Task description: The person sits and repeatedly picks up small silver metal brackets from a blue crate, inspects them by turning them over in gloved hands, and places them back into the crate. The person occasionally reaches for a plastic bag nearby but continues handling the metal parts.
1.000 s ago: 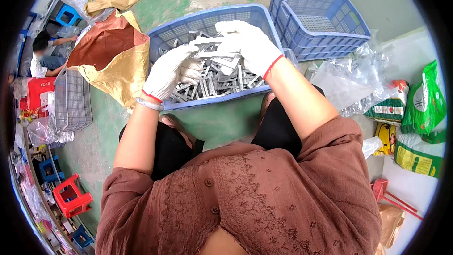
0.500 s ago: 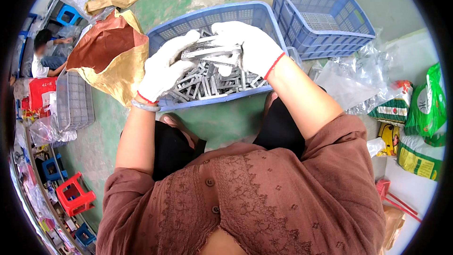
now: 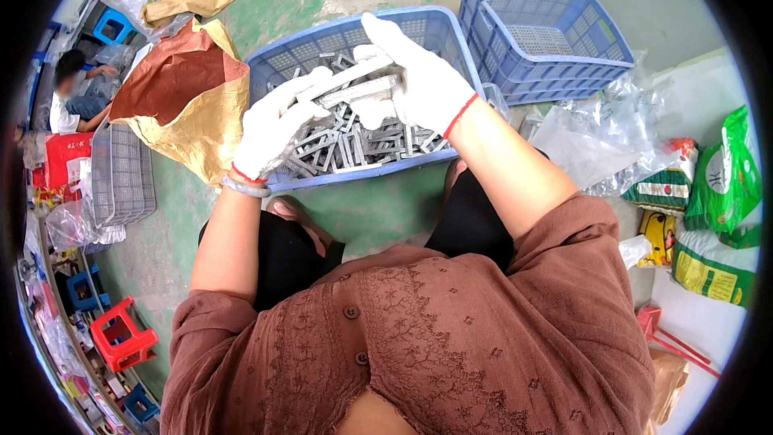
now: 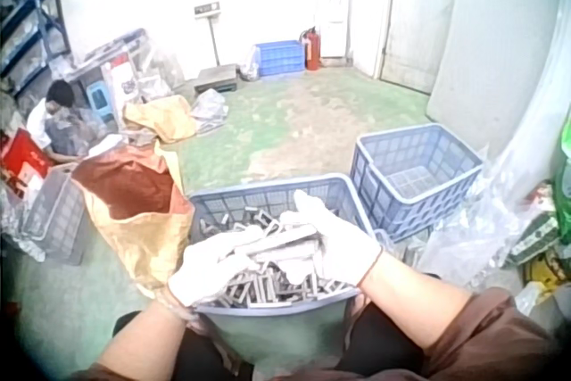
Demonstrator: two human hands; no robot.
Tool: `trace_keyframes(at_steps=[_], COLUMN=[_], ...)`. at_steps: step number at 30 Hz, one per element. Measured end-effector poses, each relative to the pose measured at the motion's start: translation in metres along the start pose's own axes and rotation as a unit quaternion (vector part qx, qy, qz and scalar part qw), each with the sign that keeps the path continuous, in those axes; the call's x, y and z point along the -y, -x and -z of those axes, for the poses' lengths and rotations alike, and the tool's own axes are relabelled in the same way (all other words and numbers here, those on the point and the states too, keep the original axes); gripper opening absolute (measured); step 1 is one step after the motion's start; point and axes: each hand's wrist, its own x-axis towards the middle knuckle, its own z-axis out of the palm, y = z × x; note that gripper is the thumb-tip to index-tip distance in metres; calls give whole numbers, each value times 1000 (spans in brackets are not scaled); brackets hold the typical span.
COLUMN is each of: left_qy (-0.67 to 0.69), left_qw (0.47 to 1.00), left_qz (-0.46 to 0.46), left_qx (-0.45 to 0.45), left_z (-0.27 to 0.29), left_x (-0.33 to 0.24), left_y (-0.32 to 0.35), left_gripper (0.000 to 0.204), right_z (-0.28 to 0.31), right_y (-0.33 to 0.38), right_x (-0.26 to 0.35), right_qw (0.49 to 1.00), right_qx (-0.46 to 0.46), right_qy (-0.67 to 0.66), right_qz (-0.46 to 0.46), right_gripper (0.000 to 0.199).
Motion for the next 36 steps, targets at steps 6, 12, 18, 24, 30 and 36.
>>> trace_keyframes(at_steps=[6, 12, 18, 24, 30, 36], left_qy=[57, 178, 462, 482, 289, 173], left_qw=[997, 981, 882, 869, 929, 980], left_qz=[51, 5, -20, 58, 196, 90], left_qx=[-8, -78, -93, -96, -120, 35], left_z=[-2, 5, 16, 38, -10, -16], left_x=[-1, 7, -5, 4, -7, -11], left_y=[3, -1, -4, 1, 3, 0], left_gripper=[37, 26, 20, 18, 45, 33], right_z=[10, 0, 15, 15, 11, 5], right_y=[-4, 1, 5, 6, 7, 6], right_x=[-3, -3, 5, 7, 8, -4], right_qw=[989, 986, 987, 981, 979, 974], right_qx=[97, 56, 25, -2, 47, 64], right_qy=[96, 131, 120, 131, 154, 175], right_qz=[50, 91, 105, 144, 128, 131], right_gripper=[37, 39, 46, 56, 64, 66])
